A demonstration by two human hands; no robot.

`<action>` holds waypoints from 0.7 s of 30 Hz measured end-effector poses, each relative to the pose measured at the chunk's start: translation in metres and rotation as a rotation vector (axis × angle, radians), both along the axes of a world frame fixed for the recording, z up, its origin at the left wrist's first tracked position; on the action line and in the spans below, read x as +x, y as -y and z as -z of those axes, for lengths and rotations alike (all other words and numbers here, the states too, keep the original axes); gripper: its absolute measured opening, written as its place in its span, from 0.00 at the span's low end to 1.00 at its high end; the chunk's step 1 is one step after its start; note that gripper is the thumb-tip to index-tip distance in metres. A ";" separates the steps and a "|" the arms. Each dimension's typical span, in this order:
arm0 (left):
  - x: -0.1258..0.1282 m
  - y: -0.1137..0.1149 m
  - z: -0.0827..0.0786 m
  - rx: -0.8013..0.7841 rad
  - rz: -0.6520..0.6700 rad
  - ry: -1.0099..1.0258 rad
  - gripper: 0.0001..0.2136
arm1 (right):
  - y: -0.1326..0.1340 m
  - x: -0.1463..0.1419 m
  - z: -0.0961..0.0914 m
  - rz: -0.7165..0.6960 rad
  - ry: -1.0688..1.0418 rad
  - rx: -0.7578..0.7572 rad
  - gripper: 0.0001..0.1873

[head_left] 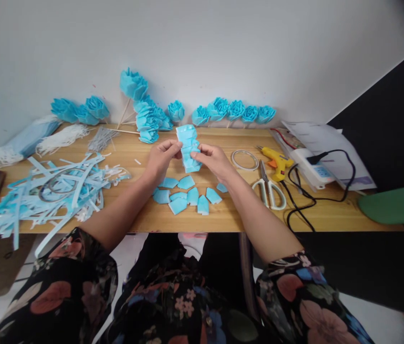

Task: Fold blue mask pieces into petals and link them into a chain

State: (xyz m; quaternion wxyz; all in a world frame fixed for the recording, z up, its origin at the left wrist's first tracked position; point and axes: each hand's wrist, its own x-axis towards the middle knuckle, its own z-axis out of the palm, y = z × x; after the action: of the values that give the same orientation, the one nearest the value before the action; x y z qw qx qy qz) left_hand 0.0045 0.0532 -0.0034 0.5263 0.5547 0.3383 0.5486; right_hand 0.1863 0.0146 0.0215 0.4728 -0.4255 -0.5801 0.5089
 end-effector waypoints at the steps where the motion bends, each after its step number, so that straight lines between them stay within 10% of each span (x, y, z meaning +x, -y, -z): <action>1: 0.000 0.000 0.000 -0.008 -0.018 0.013 0.16 | 0.000 0.001 0.000 -0.009 0.009 0.014 0.17; 21: 0.004 0.010 -0.011 -0.082 0.102 -0.045 0.13 | -0.010 0.006 0.006 0.138 -0.075 0.094 0.24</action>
State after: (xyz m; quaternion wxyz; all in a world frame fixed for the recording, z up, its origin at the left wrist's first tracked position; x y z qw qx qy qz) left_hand 0.0083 0.0429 0.0077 0.5682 0.5614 0.3434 0.4941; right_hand 0.1921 0.0242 0.0160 0.5476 -0.4226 -0.5542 0.4630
